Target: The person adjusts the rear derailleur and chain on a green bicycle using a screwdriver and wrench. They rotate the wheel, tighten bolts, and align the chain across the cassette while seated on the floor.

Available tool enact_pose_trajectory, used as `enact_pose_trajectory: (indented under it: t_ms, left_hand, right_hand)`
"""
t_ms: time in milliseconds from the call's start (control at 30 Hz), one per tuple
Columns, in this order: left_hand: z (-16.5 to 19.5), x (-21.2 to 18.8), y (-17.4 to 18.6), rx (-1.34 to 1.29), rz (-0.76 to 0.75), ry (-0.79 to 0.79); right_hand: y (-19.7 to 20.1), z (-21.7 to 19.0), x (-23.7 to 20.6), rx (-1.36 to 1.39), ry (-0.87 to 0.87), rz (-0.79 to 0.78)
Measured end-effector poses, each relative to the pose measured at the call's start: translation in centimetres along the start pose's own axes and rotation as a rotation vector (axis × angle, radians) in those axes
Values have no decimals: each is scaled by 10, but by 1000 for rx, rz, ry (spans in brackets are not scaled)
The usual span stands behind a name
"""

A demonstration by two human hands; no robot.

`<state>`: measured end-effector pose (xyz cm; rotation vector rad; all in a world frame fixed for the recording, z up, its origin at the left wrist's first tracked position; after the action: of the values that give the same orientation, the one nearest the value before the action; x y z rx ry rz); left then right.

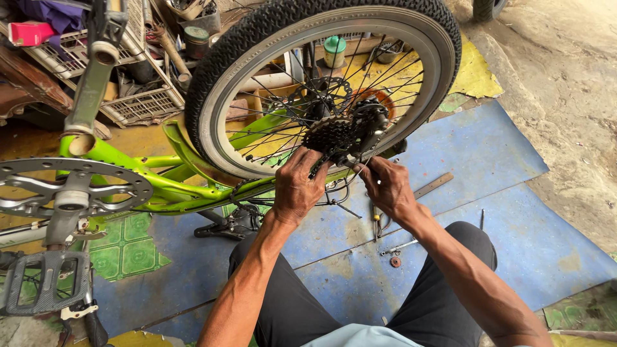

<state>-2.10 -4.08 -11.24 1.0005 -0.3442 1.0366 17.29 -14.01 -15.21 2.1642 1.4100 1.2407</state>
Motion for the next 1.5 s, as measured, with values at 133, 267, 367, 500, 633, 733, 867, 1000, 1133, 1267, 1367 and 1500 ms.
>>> enact_pose_trajectory:
  t_ms: [133,267,367,500,633,733,867,1000,1133,1267,1367,1500]
  left_hand:
    - [-1,0,-1,-7,-8,11]
    - [0,1,-1,-13,1,0]
    - [0,1,-1,-16,-6,5]
    - [2,1,-1,-1,-5,35]
    - [3,2,0,-16,0,21]
    - [4,1,1,-14,-2,25]
    - [3,1,1,-18,-12,25]
    - [1,2,0,1,-7,6]
    - [-1,2,0,11,0,4]
    - [0,-1,0,-33,-8,20]
    - [2,0,1,6,13,-5]
    - [3,1,3,-8,3,-1]
  right_hand:
    - [22,-7,11,-313,148,-126]
    - [55,-24,24,-510,410,24]
    - [63,-37,27,-606,494,-13]
    - [66,-38,17,-434,376,46]
    - [44,-24,5,-197,185,46]
    - [25,-13,1,-151,117,36]
    - [18,-6,7,-171,92,-2]
    - [37,-12,21,-253,149,-27]
    - [59,-24,28,-508,420,11]
    - [62,-24,28,-614,568,-8]
    - [54,-28,6,-372,370,60]
    - [24,-36,-20,367,-463,-97]
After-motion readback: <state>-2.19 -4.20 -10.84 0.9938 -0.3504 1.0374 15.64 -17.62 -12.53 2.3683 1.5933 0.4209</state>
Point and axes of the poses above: each hand's wrist, its own x-axis towards the middle knuckle, its own y-axis out of the back of the hand, z = x × y, the point moved 1 cm from there along x, towards the middle knuckle, and after that the axes turned 3 degrees about -z, right-handed, at the moved point
